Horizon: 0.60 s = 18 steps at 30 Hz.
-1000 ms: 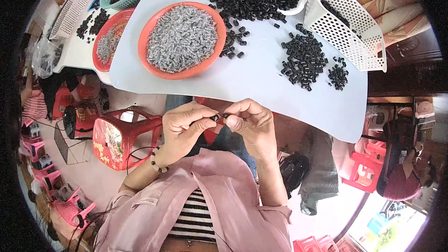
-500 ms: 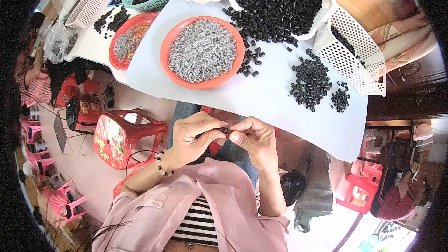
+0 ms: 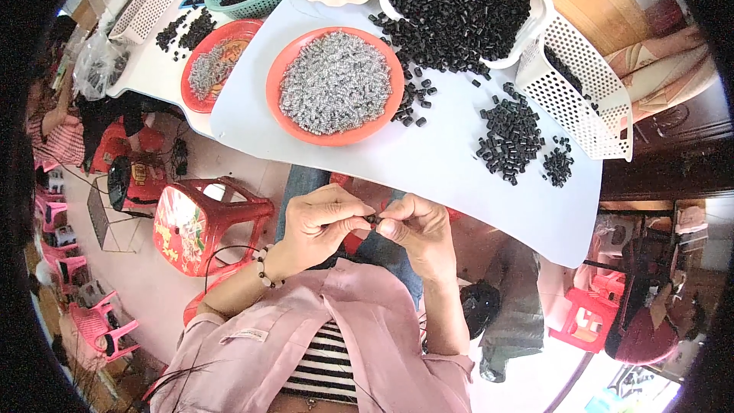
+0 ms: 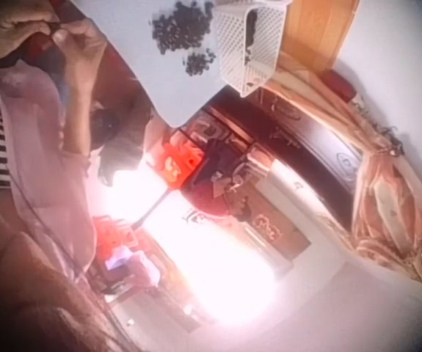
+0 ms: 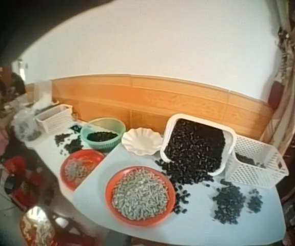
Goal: The person repeatedly assembles small components by picking up black plastic pieces and metal springs from trays on the table and inserting the springs into the plastic pieces by hand.
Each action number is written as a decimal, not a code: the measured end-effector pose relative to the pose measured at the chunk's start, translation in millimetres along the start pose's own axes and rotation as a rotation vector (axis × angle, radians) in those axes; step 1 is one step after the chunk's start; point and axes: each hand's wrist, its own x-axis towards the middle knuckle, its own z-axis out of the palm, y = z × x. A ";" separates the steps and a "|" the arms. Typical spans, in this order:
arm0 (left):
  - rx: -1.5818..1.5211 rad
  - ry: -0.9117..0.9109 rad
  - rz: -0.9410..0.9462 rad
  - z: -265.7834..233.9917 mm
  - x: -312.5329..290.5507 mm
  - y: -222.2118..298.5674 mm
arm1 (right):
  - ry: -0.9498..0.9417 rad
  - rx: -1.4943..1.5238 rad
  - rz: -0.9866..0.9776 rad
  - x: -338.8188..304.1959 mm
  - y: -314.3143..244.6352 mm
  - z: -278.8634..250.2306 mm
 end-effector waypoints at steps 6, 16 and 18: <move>-0.062 -0.003 -0.132 0.4 -2.8 2.1 | -0.028 0.109 0.004 -1.2 0.6 -0.2; 0.020 -0.011 0.016 -0.4 -2.2 -1.3 | 0.001 -0.029 0.089 -3.0 -1.1 -3.0; 0.071 -0.013 0.068 -1.6 -2.4 -0.3 | -0.010 -0.019 0.095 -3.1 -0.7 -3.4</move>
